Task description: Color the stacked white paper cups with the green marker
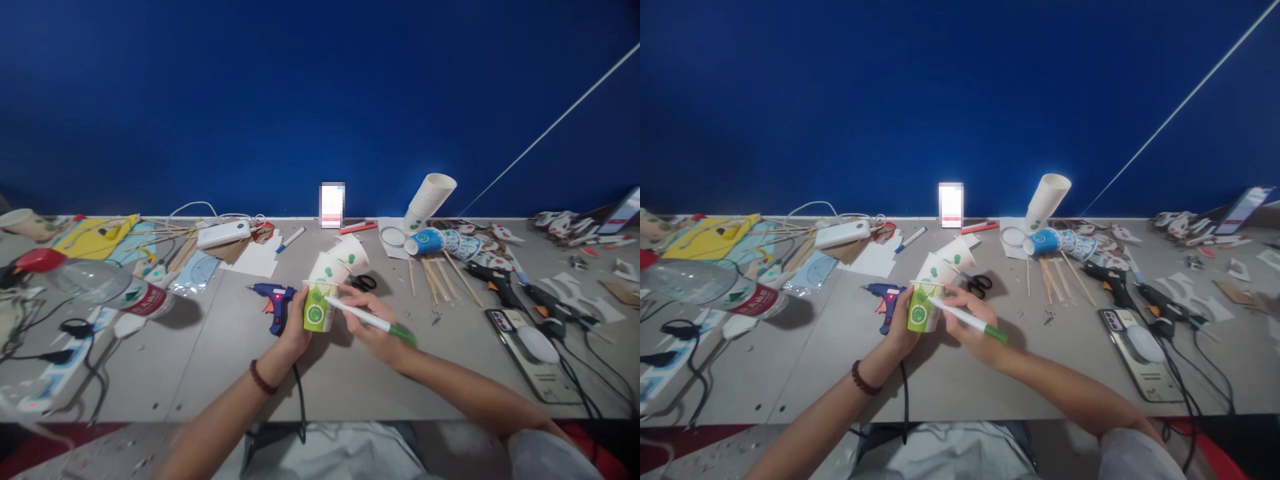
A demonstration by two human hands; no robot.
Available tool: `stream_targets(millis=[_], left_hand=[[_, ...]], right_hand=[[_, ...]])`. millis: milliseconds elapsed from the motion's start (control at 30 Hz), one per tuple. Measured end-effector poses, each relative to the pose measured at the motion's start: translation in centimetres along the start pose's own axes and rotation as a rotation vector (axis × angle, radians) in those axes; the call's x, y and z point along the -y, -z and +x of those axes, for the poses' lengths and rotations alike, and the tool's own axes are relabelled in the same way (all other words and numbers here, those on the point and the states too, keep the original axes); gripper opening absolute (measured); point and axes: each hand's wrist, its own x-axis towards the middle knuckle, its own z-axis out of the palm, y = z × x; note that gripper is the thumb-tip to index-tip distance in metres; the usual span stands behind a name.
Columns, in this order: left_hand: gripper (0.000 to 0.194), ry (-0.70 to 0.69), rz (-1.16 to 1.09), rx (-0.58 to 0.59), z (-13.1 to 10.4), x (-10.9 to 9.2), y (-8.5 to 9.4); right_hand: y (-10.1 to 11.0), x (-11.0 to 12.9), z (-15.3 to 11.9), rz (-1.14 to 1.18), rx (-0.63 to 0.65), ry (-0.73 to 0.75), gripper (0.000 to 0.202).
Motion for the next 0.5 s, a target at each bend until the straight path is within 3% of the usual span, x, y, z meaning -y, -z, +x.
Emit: stream_targets(millis=[500], left_hand=[[0.040, -0.027, 0.029, -0.011, -0.06, 0.05, 0.08]], right_hand=[[-0.09, -0.03, -0.28, 0.044, -0.008, -0.098, 0.007]])
